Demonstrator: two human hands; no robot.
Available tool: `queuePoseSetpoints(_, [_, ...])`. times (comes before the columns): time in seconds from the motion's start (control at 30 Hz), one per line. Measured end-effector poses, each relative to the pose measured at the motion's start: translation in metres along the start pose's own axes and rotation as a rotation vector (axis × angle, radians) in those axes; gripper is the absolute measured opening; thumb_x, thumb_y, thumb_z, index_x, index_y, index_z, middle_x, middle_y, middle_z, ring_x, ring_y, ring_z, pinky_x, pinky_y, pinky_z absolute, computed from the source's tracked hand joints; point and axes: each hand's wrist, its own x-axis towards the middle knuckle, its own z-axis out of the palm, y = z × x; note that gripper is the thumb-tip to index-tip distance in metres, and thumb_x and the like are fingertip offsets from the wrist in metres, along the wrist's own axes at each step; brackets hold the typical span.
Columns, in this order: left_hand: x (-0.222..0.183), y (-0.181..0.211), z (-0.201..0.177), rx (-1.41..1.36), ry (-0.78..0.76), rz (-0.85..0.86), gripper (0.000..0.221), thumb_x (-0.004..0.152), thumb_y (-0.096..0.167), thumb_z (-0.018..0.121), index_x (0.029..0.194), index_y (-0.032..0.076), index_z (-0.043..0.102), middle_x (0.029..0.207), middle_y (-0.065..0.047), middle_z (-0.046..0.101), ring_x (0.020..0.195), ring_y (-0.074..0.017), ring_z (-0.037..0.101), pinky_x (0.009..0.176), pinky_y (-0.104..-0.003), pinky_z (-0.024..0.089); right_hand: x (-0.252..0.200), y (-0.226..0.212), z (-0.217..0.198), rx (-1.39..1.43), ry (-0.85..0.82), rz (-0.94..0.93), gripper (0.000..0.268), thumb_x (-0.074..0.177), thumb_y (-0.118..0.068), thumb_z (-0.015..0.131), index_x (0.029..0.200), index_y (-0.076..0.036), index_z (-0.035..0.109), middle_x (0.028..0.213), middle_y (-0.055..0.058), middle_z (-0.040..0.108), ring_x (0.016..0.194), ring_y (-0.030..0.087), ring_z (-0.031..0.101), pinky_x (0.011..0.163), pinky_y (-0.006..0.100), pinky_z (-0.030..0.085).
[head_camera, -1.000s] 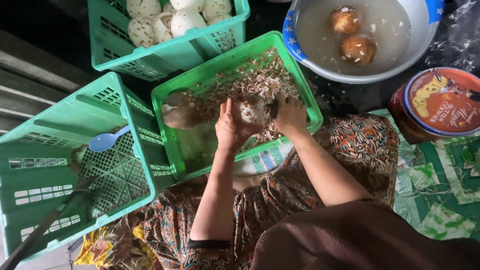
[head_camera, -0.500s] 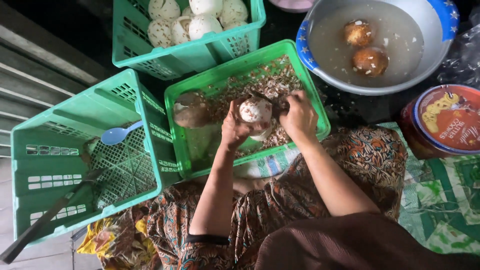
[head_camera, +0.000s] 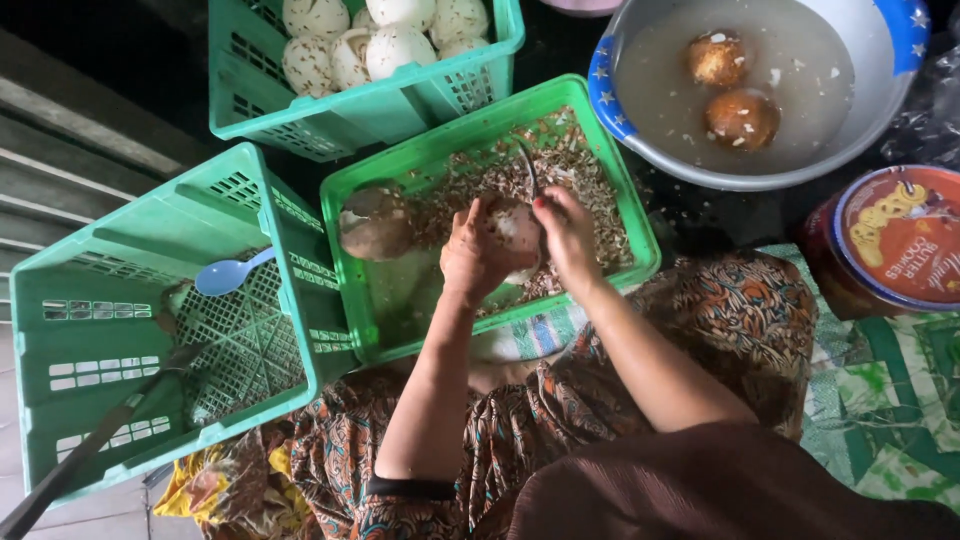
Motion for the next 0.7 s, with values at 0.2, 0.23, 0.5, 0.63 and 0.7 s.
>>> queuePoseSetpoints(0.2, [0.001,0.001,0.0,0.002,-0.016,0.025,0.098,0.045,0.054,0.094,0.132,0.037,0.05,0.122,-0.006,0.058,0.106,-0.0368,0.07,0.099,-0.052,0.055,0.0,-0.039,0.004,-0.081,0.039,0.123,0.032,0.097,-0.03,0.061,0.111,-0.004,0.073,0.116,0.021,0.071,0.11,0.038,0.065,0.096,0.049,0.048])
queuePoseSetpoints(0.23, [-0.005,0.002,-0.002,0.003,-0.015,0.029,0.098,0.045,0.054,0.094,0.132,0.037,0.05,0.122,-0.006,0.058,0.106,-0.0368,0.07,0.099,-0.052,0.055,-0.005,-0.027,0.0,-0.08,0.042,0.12,0.032,0.097,-0.03,0.061,0.111,-0.004,0.073,0.116,0.021,0.071,0.11,0.038,0.065,0.096,0.049,0.048])
queuePoseSetpoints(0.5, [-0.002,0.001,-0.007,-0.034,-0.019,0.095,0.099,0.048,0.05,0.094,0.134,0.029,0.05,0.119,-0.011,0.058,0.104,-0.0444,0.069,0.096,-0.057,0.055,0.007,-0.039,0.0,-0.126,0.039,0.157,0.03,0.09,-0.042,0.069,0.1,-0.015,0.078,0.111,0.007,0.074,0.106,0.026,0.068,0.096,0.038,0.051])
queuePoseSetpoints(0.63, [-0.003,0.004,-0.008,-0.025,-0.018,0.088,0.098,0.05,0.047,0.094,0.136,0.031,0.049,0.12,-0.01,0.057,0.103,-0.0457,0.069,0.095,-0.059,0.055,-0.003,-0.079,0.004,-0.038,-0.003,0.162,0.028,0.088,-0.032,0.071,0.102,-0.009,0.079,0.111,0.012,0.075,0.107,0.03,0.068,0.095,0.041,0.049])
queuePoseSetpoints(0.7, [-0.002,-0.001,-0.004,0.037,-0.016,0.038,0.085,0.057,0.042,0.091,0.131,0.026,0.051,0.118,-0.01,0.057,0.099,-0.0432,0.07,0.093,-0.056,0.056,-0.022,-0.102,0.0,-0.449,-0.04,-0.194,0.017,0.089,-0.028,0.077,0.101,-0.015,0.08,0.132,0.006,0.069,0.112,0.027,0.067,0.096,0.036,0.052])
